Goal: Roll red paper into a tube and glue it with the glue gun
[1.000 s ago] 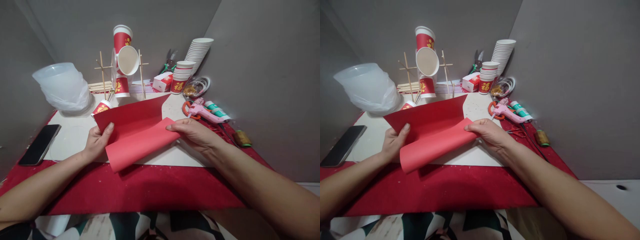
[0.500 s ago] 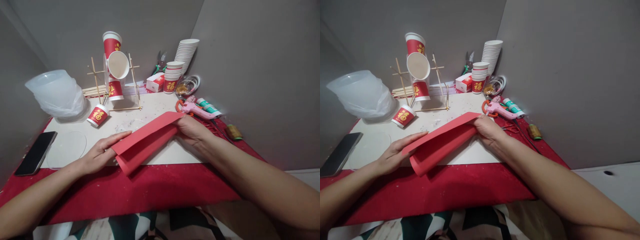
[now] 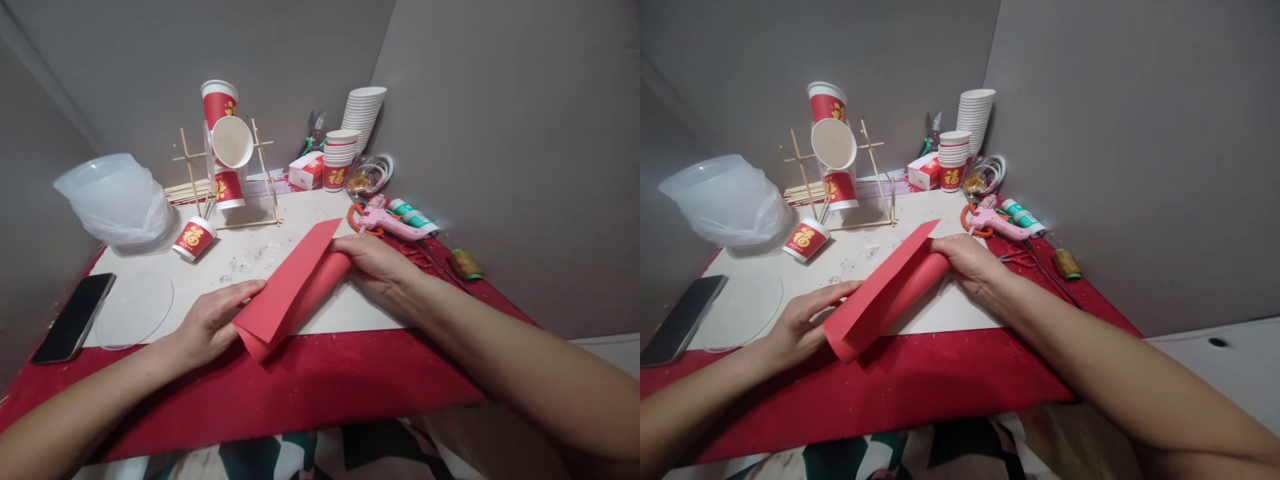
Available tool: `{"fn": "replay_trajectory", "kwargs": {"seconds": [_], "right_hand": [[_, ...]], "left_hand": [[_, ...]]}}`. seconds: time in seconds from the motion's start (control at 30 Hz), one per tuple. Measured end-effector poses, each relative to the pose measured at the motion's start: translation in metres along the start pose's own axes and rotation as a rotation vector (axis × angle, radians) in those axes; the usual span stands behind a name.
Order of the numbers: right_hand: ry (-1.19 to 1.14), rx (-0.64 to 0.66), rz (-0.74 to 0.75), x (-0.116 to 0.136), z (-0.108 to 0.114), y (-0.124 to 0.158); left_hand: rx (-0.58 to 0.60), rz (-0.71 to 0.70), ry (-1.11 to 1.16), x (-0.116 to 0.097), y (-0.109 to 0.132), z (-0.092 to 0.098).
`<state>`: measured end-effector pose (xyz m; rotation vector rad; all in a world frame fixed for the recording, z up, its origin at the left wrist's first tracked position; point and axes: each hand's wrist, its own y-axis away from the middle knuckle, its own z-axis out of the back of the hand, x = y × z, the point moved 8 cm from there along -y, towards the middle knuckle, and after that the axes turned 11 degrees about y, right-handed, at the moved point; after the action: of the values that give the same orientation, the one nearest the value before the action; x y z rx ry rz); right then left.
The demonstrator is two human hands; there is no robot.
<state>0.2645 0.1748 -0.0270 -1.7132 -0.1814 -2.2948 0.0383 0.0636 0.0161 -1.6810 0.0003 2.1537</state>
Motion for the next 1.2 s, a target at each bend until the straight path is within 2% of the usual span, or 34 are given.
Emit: {"fn": "replay_trajectory", "kwargs": {"seconds": [0.1,0.13,0.23,0.37,0.5,0.63,0.77,0.9,1.03,1.2], "right_hand": [[-0.173,0.057,-0.191,-0.009,-0.005,0.003],[-0.183,0.063,-0.207,-0.009,-0.004,0.004],[-0.153,0.032,-0.208,-0.006,0.007,0.001],[-0.091,-0.091,-0.156,0.001,0.03,-0.004],[-0.024,-0.165,0.07,0.021,0.041,-0.004],[0.117,-0.09,0.321,0.04,0.032,0.002],[0.307,-0.068,0.456,0.047,0.025,0.008],[0.369,-0.086,0.489,0.05,0.025,0.009],[0.353,-0.079,0.461,0.051,0.025,0.008],[0.208,0.111,0.256,0.042,0.014,0.006]], "left_hand": [[-0.155,0.037,0.064,0.002,-0.001,0.012],[-0.213,0.061,0.096,0.003,-0.001,0.017],[-0.345,0.172,0.19,0.008,-0.005,0.029],[-0.407,0.265,0.307,0.018,-0.011,0.034],[-0.368,0.267,0.488,0.029,-0.014,0.029],[-0.318,0.319,0.585,0.042,-0.011,0.023],[-0.319,0.315,0.598,0.044,-0.012,0.023],[-0.307,0.328,0.606,0.044,-0.014,0.021],[-0.315,0.382,0.606,0.047,-0.013,0.019],[-0.264,0.342,0.656,0.043,-0.015,0.014]]}}
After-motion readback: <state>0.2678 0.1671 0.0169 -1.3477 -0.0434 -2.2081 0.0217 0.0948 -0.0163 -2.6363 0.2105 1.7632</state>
